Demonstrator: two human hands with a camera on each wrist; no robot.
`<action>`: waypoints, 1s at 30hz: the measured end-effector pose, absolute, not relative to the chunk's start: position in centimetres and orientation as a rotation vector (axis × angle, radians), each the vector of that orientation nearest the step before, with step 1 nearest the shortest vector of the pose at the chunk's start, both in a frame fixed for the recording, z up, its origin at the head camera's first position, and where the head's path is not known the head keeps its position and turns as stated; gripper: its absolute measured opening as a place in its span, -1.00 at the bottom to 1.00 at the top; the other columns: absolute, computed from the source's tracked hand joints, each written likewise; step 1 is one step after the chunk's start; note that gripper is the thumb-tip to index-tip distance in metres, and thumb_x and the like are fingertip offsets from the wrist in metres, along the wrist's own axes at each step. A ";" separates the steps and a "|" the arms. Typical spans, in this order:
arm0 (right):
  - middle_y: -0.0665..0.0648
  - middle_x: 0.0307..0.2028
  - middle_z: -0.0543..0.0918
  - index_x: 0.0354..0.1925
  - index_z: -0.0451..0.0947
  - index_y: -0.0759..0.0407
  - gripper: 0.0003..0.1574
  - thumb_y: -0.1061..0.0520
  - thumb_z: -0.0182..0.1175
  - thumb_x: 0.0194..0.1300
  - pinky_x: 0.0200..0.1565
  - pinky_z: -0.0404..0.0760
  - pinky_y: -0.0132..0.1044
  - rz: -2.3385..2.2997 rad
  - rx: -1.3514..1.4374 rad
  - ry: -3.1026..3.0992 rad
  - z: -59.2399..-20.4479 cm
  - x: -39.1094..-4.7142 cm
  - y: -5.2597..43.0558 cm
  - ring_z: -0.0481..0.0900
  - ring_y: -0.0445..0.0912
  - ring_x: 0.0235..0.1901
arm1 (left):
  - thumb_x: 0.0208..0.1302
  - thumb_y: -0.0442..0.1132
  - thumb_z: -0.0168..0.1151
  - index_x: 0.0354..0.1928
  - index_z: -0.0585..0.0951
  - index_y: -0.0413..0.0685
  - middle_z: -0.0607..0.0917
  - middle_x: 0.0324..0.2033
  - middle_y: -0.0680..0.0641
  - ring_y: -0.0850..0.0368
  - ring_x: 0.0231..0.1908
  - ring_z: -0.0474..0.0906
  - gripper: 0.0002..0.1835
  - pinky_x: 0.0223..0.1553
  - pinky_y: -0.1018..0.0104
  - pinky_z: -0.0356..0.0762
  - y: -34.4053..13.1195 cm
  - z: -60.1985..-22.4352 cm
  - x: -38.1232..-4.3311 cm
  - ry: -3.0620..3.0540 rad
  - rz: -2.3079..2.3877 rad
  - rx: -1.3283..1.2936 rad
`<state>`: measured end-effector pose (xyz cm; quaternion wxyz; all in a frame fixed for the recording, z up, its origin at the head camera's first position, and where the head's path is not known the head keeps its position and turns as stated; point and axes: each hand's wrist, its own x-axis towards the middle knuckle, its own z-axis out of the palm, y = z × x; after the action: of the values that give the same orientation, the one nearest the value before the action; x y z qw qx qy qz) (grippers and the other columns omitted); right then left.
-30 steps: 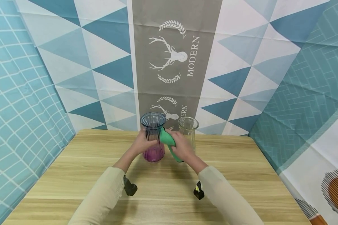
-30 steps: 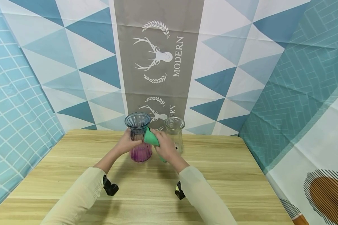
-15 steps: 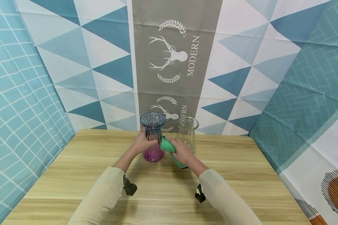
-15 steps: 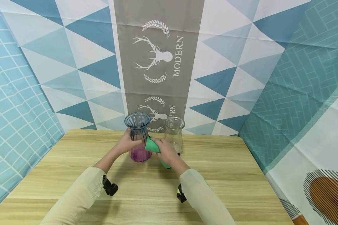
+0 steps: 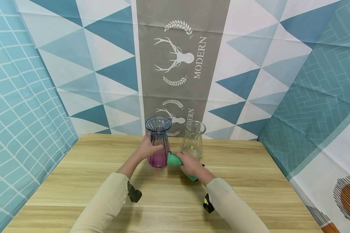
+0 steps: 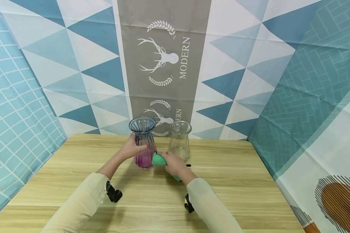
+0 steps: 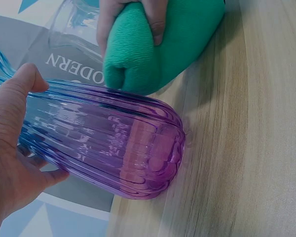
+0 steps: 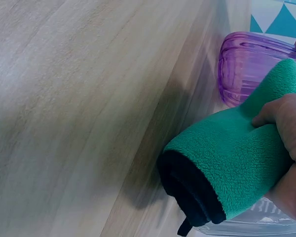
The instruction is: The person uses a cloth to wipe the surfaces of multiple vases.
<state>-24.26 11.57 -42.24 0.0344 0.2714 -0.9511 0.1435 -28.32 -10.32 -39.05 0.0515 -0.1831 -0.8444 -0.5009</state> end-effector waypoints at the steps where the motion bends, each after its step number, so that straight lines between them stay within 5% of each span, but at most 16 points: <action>1: 0.25 0.09 0.50 0.29 0.30 0.02 -0.22 0.31 0.22 0.10 0.05 0.55 -0.04 0.437 0.836 -2.936 -42.3 -24.2 11.6 0.50 0.08 0.04 | 0.01 -0.26 0.31 0.26 0.22 -0.28 0.50 0.09 -0.35 -0.22 0.11 0.46 -0.24 0.21 -0.07 0.39 -10.3 -39.0 -28.3 -2.571 -1.521 -0.556; 11: 0.24 0.16 0.48 0.32 0.26 0.05 -0.20 0.32 0.19 0.11 0.12 0.49 0.04 0.518 0.816 -2.909 -42.0 -24.4 12.4 0.47 0.12 0.11 | -0.01 -0.29 0.32 0.25 0.24 -0.28 0.51 0.08 -0.35 -0.23 0.11 0.47 -0.26 0.22 -0.07 0.39 -10.3 -39.1 -28.2 -2.556 -1.517 -0.585; 23: 0.26 0.02 0.54 0.32 0.25 0.14 -0.18 0.36 0.16 0.06 -0.05 0.55 0.01 0.616 0.774 -2.709 -40.1 -25.0 12.3 0.51 0.10 -0.06 | 0.00 -0.31 0.32 0.40 -0.13 -0.25 0.30 0.25 -0.41 -0.29 0.27 0.27 0.02 0.32 -0.12 0.21 -10.3 -39.2 -28.3 -2.551 -1.561 -0.554; 30: 0.23 0.04 0.51 0.34 0.23 -0.01 -0.17 0.34 0.16 0.12 -0.07 0.57 -0.03 0.634 0.697 -2.737 -39.0 -25.3 11.6 0.51 0.04 -0.05 | -0.03 -0.29 0.34 0.40 -0.24 -0.23 0.25 0.26 -0.45 -0.30 0.30 0.20 0.11 0.35 -0.13 0.14 -10.2 -39.2 -28.2 -2.529 -1.580 -0.530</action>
<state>-25.26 11.62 -38.97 0.1230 0.2390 -0.9384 0.2173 -28.19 -10.24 -39.19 0.0561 -0.1747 -0.8337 -0.5209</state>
